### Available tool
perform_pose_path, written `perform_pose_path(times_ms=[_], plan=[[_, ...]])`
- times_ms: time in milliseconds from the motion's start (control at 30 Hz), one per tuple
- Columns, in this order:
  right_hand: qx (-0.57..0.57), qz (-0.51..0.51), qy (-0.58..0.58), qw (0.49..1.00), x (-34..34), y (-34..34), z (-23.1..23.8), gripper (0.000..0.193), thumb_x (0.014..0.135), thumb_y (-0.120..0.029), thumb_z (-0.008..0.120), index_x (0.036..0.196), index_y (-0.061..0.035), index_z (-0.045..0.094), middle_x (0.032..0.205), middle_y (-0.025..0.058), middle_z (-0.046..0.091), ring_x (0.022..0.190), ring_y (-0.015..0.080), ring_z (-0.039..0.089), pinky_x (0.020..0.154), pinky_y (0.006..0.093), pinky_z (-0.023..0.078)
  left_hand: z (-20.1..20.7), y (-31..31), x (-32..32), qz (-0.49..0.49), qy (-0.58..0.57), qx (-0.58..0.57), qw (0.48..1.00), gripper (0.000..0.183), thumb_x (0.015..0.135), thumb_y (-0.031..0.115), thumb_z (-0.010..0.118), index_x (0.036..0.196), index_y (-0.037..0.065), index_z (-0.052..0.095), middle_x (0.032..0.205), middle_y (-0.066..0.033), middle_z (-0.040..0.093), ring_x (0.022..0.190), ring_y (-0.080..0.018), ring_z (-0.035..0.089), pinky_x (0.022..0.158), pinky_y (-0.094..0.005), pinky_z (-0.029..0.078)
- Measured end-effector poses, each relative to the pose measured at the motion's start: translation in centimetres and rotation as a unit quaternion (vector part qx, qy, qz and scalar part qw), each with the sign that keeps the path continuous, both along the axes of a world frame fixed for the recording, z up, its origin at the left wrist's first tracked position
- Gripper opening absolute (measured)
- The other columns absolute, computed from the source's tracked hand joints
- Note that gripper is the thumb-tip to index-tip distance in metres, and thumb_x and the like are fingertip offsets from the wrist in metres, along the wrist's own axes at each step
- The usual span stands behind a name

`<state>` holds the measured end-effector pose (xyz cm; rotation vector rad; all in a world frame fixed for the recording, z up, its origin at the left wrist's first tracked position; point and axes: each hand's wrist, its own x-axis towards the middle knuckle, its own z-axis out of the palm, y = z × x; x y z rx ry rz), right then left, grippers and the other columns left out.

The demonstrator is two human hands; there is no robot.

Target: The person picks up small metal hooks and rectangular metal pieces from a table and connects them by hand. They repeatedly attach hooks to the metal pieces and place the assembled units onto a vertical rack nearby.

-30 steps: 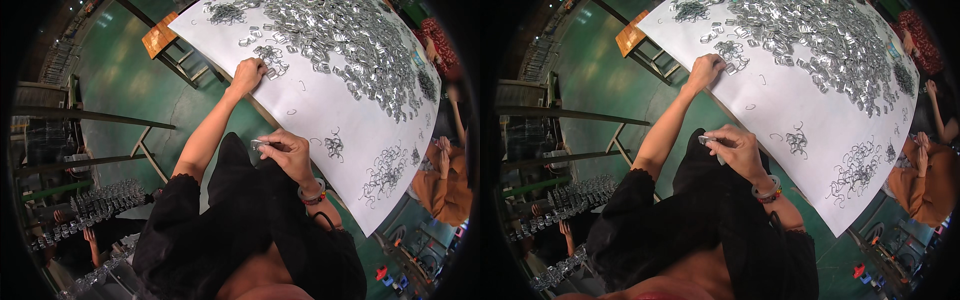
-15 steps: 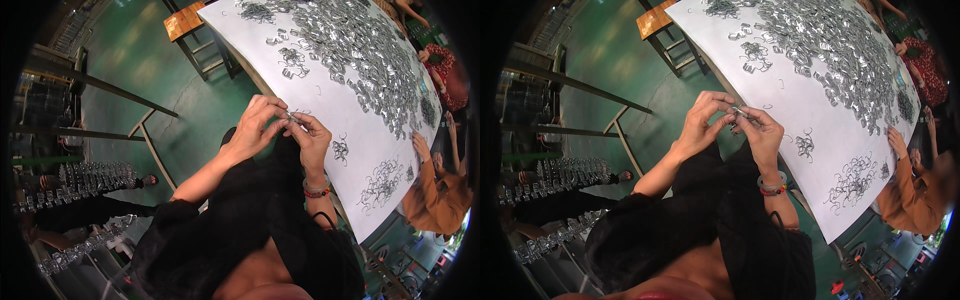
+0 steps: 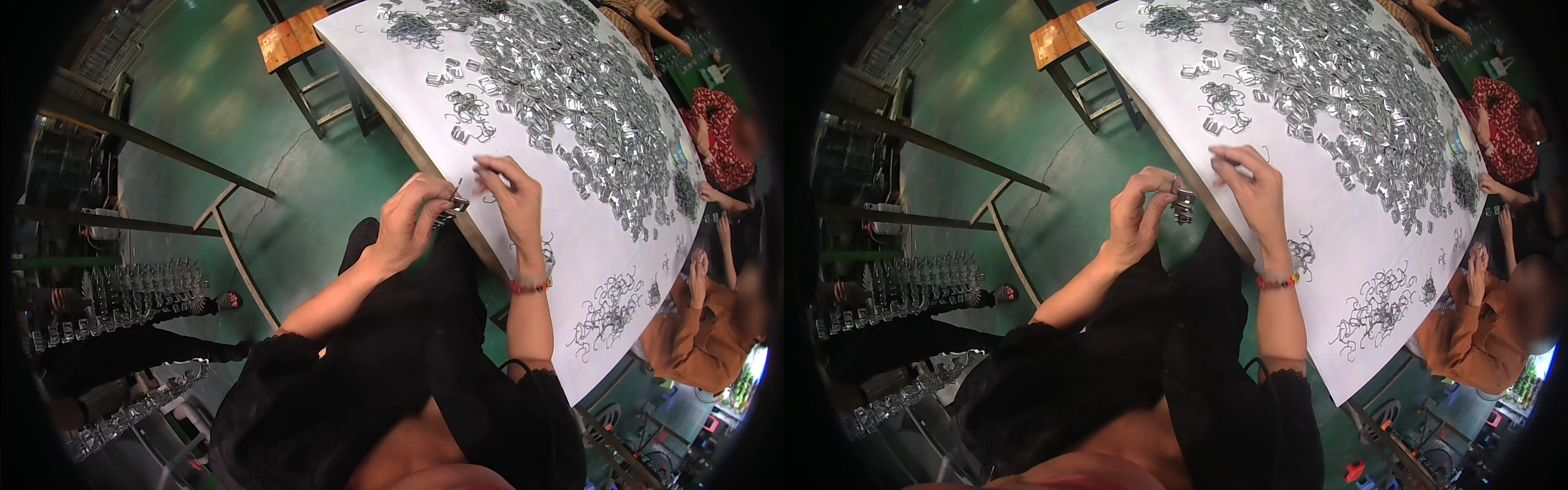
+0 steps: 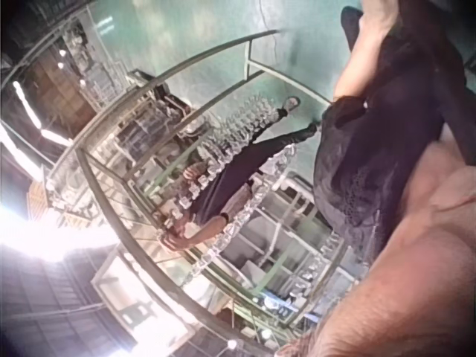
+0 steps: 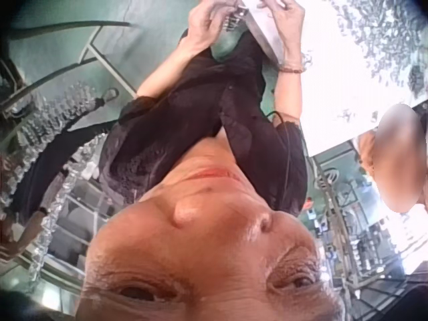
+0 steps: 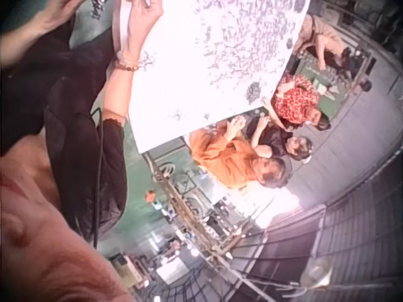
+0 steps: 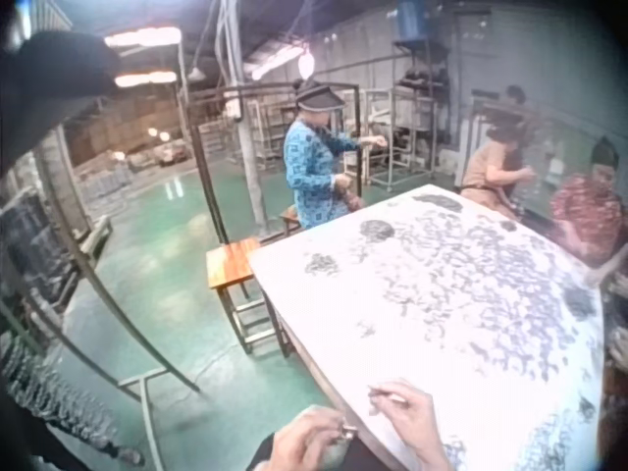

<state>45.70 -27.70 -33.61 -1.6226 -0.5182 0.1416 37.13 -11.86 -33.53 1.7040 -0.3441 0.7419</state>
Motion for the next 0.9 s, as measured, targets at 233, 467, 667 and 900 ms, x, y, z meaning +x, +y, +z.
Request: perform_pose_path(times_ms=[233, 467, 667, 900], plan=[[-0.374, -0.05, -0.38, 0.845, 10.0, 3.4, -9.3, 0.04, 0.077, -0.003, 0.065, 0.116, -0.0012, 0.06, 0.1, 0.0137, 0.065, 0.091, 0.0312, 0.055, 0.083, 0.0372, 0.047, -0.8, 0.4, -0.1, -0.007, 0.023, 0.015, 1.0, 0.018, 0.078, -0.011, 0.061, 0.092, -0.002, 0.055, 0.088, -0.012, 0.063, 0.077, -0.0246, 0.061, 0.069, -0.0324, 0.049], [0.024, -0.053, 0.038, 0.998, 4.3, 2.7, -3.1, 0.022, 0.084, 0.0, 0.056, 0.103, 0.0035, 0.067, 0.087, 0.0082, 0.066, 0.068, 0.0133, 0.065, 0.062, 0.0249, 0.051, -0.4, 0.7, 0.1, -0.014, 0.057, 0.093, 0.994, 0.011, 0.084, -0.01, 0.057, 0.092, -0.004, 0.057, 0.089, -0.0125, 0.063, 0.083, -0.0231, 0.061, 0.073, -0.0319, 0.051], [0.049, -0.014, 0.073, 0.996, -3.1, -0.7, 3.2, 0.023, 0.083, 0.005, 0.059, 0.105, 0.0042, 0.066, 0.092, 0.0081, 0.063, 0.07, 0.011, 0.063, 0.062, 0.0211, 0.052, -0.8, -0.4, 0.5, -0.018, 0.075, 0.11, 0.991, 0.011, 0.082, 0.0, 0.063, 0.092, 0.002, 0.06, 0.084, -0.0084, 0.063, 0.076, -0.0253, 0.059, 0.073, -0.0339, 0.043], [0.109, -0.069, 0.048, 0.99, -4.1, -0.6, 2.9, 0.019, 0.081, 0.005, 0.065, 0.101, 0.005, 0.067, 0.092, 0.0087, 0.064, 0.071, 0.0124, 0.064, 0.061, 0.0205, 0.052, -0.9, -0.2, 0.5, -0.016, 0.089, 0.177, 0.98, 0.016, 0.08, -0.007, 0.063, 0.093, 0.0, 0.06, 0.09, -0.0095, 0.064, 0.082, -0.0241, 0.061, 0.073, -0.0332, 0.048]])
